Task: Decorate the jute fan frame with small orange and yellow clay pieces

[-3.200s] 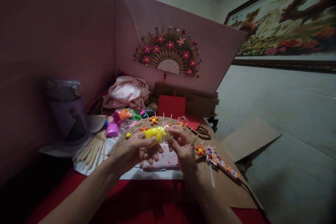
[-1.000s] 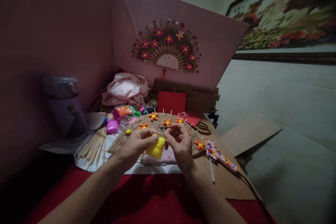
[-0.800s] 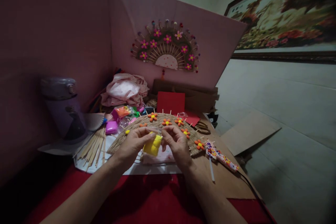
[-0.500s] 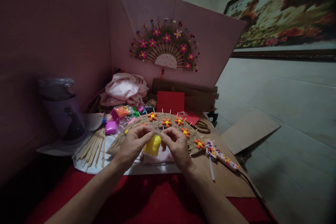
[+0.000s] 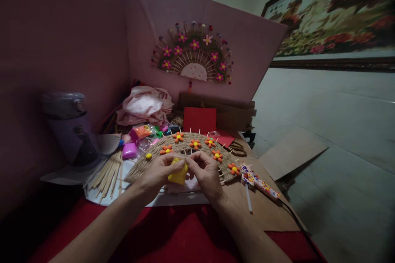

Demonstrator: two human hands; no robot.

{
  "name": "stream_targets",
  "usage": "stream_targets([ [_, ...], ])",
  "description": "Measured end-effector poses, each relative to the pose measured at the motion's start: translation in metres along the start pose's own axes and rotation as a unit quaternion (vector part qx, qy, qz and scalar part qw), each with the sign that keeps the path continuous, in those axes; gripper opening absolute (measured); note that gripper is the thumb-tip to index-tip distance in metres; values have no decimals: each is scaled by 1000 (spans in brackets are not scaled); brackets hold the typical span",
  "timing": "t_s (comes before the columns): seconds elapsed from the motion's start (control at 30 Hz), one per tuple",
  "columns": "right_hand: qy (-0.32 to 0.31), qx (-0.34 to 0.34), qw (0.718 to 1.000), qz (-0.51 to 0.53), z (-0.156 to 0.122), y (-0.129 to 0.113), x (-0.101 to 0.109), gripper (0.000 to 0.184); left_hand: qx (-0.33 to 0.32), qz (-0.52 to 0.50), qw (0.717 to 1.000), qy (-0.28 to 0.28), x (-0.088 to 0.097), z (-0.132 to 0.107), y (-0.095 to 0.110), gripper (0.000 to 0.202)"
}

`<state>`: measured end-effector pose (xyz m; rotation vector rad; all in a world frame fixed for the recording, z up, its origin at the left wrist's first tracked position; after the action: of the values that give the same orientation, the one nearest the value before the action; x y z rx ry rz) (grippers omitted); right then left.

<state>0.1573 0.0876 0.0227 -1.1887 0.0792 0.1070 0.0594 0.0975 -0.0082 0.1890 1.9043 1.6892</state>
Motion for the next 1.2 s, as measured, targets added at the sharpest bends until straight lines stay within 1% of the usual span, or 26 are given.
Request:
stream_targets([
  [0.07,0,-8,1000,1,-1,3,0,21,13,-11,1000,-6,-3,0,-3,31],
  [0.33,-9,-31,999,0,2,10,-1,23,-11,1,999,42,8,1,-1,27],
  [0.57,0,-14,1000,-2,2,5,0,22,-33,-2,999,34,5,1,3,24],
  [0.7,1,-12,1000,-7,2,4,1,20,-61,-8,997,56,10,1,8,21],
  [0.83,-6,-19,1000,-6,2,7,-1,20,-66,-4,994,82,18,2,9,21],
  [1.0,-5,-26,1000,-7,2,9,0,22,-64,7,995,83,17,2,8,24],
  [1.13,-20,-34,999,-16,2,10,-4,24,-81,32,989,119,20,0,15,25],
  [1.2,-26,-34,999,-34,1,11,-5,25,-81,42,988,128,20,-1,17,25],
])
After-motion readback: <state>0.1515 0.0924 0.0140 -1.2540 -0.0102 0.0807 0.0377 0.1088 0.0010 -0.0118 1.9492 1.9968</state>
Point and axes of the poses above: each hand's wrist, its own z-axis towards the middle knuckle, its own x-axis out of the back of the hand, y = z × x, the point moved 10 cm from there along z, towards the middle knuckle, and after that the axes turned 2 degrees about x, right-handed, at the moved point
